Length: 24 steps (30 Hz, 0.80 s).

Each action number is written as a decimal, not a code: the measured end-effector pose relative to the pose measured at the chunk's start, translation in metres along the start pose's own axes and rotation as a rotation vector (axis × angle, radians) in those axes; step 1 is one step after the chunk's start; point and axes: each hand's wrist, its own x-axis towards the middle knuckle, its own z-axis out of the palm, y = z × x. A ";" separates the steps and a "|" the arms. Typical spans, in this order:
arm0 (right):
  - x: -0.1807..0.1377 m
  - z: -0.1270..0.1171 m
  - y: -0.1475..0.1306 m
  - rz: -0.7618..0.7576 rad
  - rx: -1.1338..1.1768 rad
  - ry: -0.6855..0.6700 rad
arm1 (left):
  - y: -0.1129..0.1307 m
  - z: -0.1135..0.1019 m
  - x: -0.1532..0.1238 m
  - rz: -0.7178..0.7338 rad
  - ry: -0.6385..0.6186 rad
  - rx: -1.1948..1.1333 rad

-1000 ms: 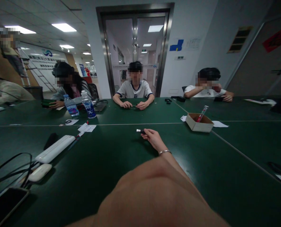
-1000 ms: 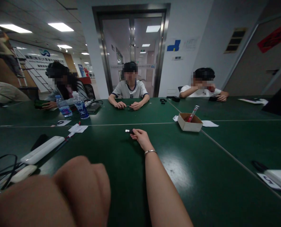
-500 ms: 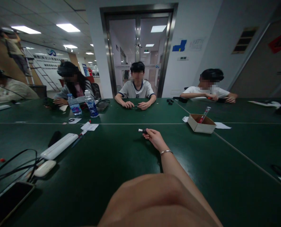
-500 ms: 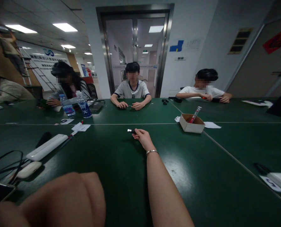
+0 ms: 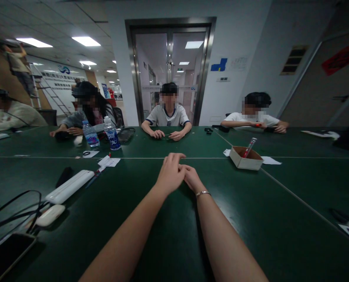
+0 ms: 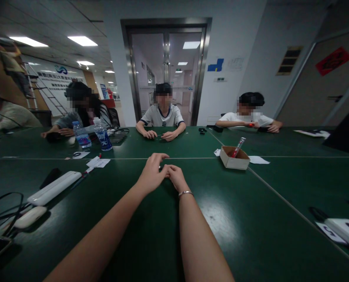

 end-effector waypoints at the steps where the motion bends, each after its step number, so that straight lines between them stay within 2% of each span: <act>1: 0.000 0.001 0.000 0.019 0.011 -0.006 | -0.025 0.011 0.007 -0.163 0.032 0.047; 2: -0.001 0.002 0.000 0.041 0.016 -0.007 | -0.048 0.021 0.012 -0.285 0.047 0.055; 4: 0.000 0.002 -0.001 0.073 0.004 -0.008 | -0.084 0.039 0.012 -0.402 0.048 -0.048; 7: 0.000 0.002 -0.001 0.058 -0.056 -0.009 | -0.110 0.053 0.001 -0.411 0.016 -0.242; 10: -0.001 0.002 -0.001 0.043 -0.110 -0.022 | -0.114 0.055 -0.008 -0.354 0.009 -0.376; 14: -0.002 0.002 -0.001 0.035 -0.111 -0.047 | -0.110 0.052 -0.010 -0.345 0.060 -0.481; 18: -0.001 0.000 0.000 0.041 -0.091 -0.038 | -0.110 0.050 -0.010 -0.347 0.093 -0.475; 24: -0.002 0.000 -0.001 0.056 -0.049 -0.031 | -0.117 0.051 -0.009 -0.339 0.069 -0.472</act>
